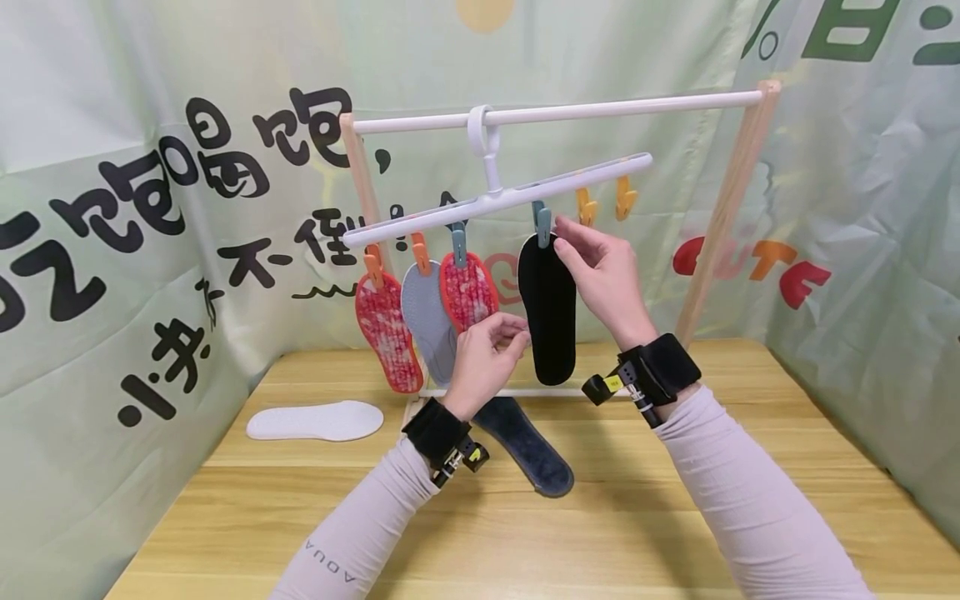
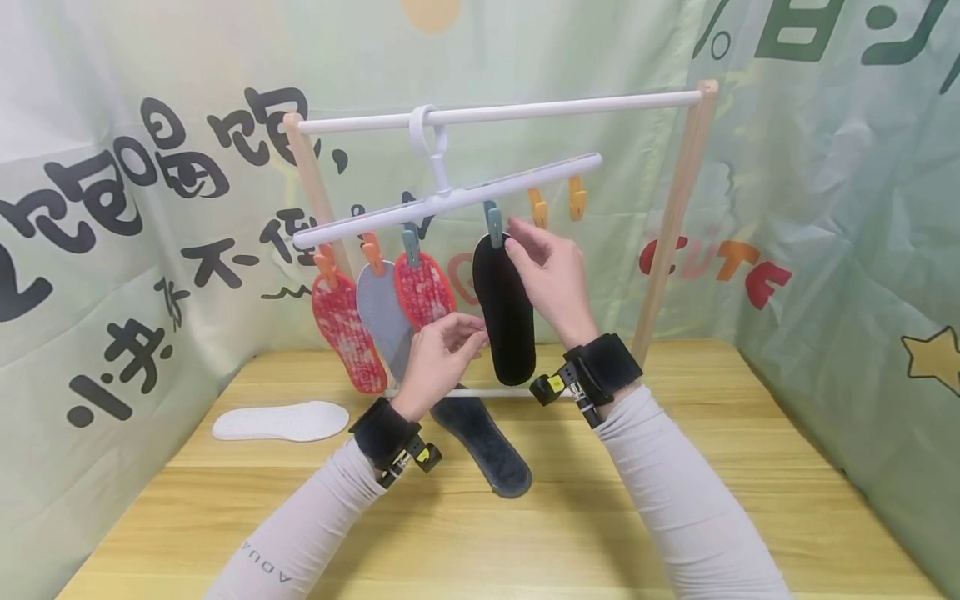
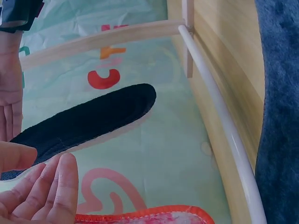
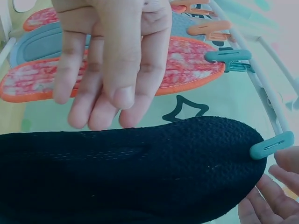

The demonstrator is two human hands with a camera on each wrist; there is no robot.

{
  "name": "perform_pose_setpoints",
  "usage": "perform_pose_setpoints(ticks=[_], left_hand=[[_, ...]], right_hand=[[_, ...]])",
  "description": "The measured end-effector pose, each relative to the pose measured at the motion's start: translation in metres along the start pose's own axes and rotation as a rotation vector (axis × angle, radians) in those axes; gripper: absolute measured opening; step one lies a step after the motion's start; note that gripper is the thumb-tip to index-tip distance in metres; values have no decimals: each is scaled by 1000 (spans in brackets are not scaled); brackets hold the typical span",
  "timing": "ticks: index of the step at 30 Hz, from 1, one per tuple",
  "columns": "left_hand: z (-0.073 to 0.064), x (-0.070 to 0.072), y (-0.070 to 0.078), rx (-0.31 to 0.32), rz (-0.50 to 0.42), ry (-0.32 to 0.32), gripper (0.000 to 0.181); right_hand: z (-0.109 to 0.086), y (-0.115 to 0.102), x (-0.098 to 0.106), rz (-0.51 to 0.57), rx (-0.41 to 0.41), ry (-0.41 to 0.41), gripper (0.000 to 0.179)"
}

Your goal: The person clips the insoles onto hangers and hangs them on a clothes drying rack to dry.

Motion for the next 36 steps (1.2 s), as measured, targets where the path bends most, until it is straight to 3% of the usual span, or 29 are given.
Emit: perform_pose_setpoints(ticks=[11,21,36], left_hand=[[-8,3,-4,-14,4,-29,15],[-19,15,-8,-1,0,-49,15],[-39,34,-15,4,54,-94,17]], right_hand=[[-12,14,3,3,-18,-17,43],[-25,21,4,-15,8,-13,42],[-49,35,-15,29,-7,-119,34]])
Point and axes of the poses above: each hand's wrist, its own z-axis towards the middle knuckle, its own x-axis out of the back of the hand, y = z × x, the point moved 7 cm from there along z, towards the middle knuckle, and after that the axes turned 15 degrees about -x, right-handed, at the moved point
